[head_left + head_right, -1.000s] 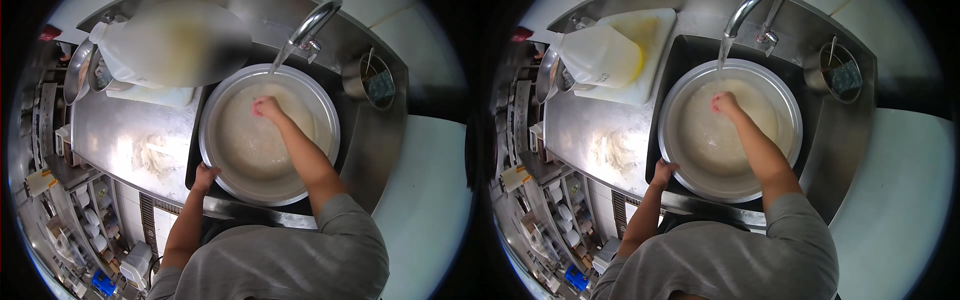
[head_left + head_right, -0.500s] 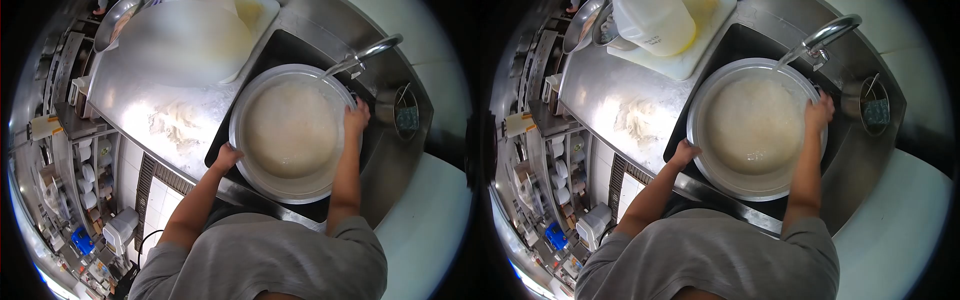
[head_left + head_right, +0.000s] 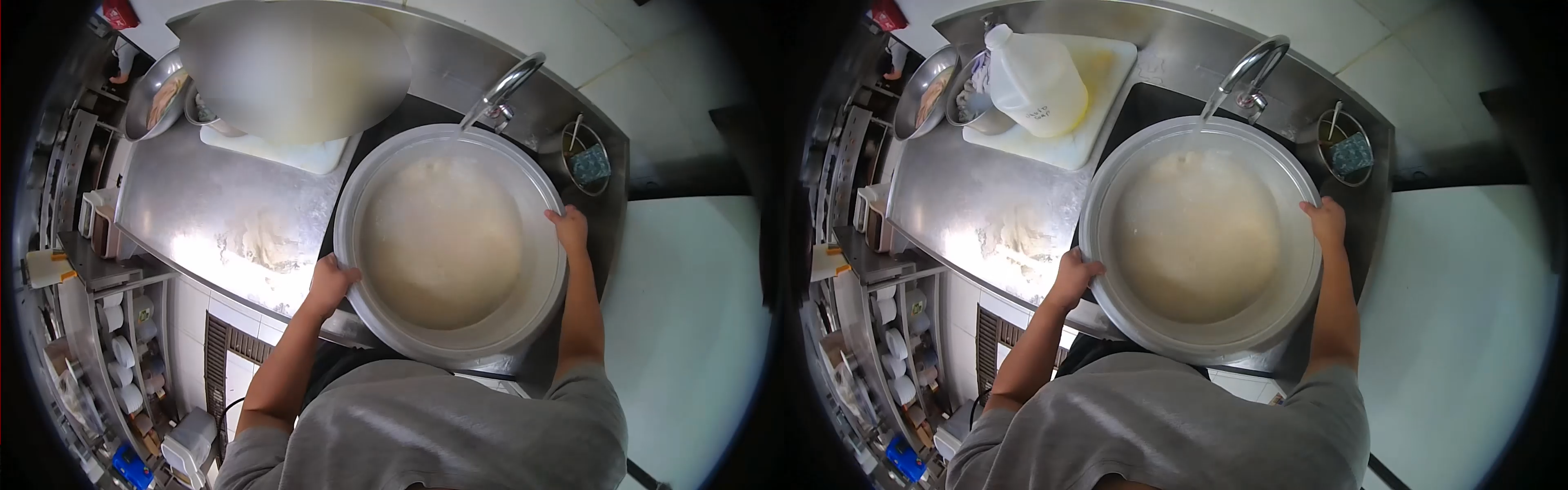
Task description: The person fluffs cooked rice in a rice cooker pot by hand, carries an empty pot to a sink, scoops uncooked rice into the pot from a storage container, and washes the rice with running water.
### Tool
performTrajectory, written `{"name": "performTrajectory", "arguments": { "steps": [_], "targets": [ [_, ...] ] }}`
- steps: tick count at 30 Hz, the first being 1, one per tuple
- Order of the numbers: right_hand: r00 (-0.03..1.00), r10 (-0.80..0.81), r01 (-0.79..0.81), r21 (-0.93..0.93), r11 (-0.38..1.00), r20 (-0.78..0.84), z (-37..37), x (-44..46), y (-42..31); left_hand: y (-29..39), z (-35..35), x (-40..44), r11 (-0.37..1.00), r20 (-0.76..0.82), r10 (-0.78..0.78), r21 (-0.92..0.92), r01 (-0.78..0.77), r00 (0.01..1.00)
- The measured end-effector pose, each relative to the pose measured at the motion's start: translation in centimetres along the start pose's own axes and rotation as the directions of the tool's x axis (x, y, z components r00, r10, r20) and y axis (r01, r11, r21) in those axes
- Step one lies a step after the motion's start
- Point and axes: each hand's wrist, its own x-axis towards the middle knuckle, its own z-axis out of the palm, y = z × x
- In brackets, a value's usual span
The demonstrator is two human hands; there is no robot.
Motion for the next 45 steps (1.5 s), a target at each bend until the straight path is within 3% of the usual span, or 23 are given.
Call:
{"name": "performTrajectory", "arguments": {
  "steps": [4,8,11,13,17,19,23,24,25,29,33,39,41,44,45],
  "targets": [
    [0.998,0.064,-0.064,-0.05,0.997,-0.009,-4.0,-4.0,-0.1,1.5,-0.6,-2.6,0.986,0.057,0.087,-0.146,-0.078,0.995],
    [0.98,0.188,-0.182,-0.089,0.979,0.067,-7.0,-9.2,-1.1,2.3,-1.6,-5.1,0.984,0.12,0.103,-0.159,-0.083,0.987],
    [0.979,0.191,-0.188,-0.05,0.981,0.069,-6.7,-13.4,1.1,1.1,-2.7,-6.9,0.976,0.177,0.149,-0.185,-0.115,0.973],
    [0.982,0.19,-0.19,-0.035,0.981,-0.005,-6.4,-17.0,1.8,-0.2,-3.8,-7.6,0.97,0.226,0.174,-0.204,-0.128,0.958],
    [0.983,0.181,-0.183,-0.124,0.975,-0.03,-5.5,-23.4,2.6,-2.6,-6.0,-8.6,0.98,0.237,0.187,-0.115,-0.164,0.953],
    [0.977,0.208,-0.2,-0.151,0.968,0.04,-6.0,-25.9,2.0,-3.0,-6.7,-9.4,0.977,0.207,0.207,-0.1,-0.19,0.956],
    [0.971,0.176,-0.133,-0.243,0.961,0.165,-6.7,-28.7,2.2,-0.7,-8.6,-10.9,0.959,0.334,0.096,0.22,-0.177,0.938],
    [0.987,0.12,-0.106,-0.133,0.985,0.102,-6.2,-29.0,2.8,-0.3,-8.5,-10.8,0.949,0.381,0.073,0.257,-0.182,0.922],
    [0.997,0.067,-0.066,-0.027,0.997,0.032,-5.3,-29.3,3.5,0.0,-7.7,-11.2,0.929,0.282,0.116,0.309,-0.204,0.952],
    [0.994,0.106,-0.107,0.035,0.994,0.03,-4.5,-29.4,3.1,-0.8,-5.6,-8.4,0.842,0.012,0.305,0.464,-0.275,0.952],
    [0.987,0.162,-0.162,0.04,0.986,0.001,-4.0,-28.6,1.7,-0.4,-4.6,-7.6,0.653,-0.017,0.428,0.697,-0.296,0.904],
    [0.984,0.004,0.071,-0.414,0.907,0.177,-4.4,-26.4,1.0,-1.1,-4.8,-0.5,0.39,0.074,0.523,0.865,-0.315,0.849],
    [0.987,0.019,0.041,-0.359,0.933,0.161,-3.8,-25.3,1.7,-1.3,-4.8,2.1,0.319,0.112,0.535,0.891,-0.323,0.838],
    [0.978,-0.002,0.094,-0.435,0.896,0.207,-2.0,-22.1,4.0,1.6,-4.0,-0.7,-0.139,0.378,0.351,0.926,-0.352,0.857],
    [0.97,-0.014,0.132,-0.481,0.867,0.241,-1.2,-21.1,4.8,1.2,-4.1,1.2,-0.201,0.428,0.326,0.903,-0.38,0.843]
  ]
}}
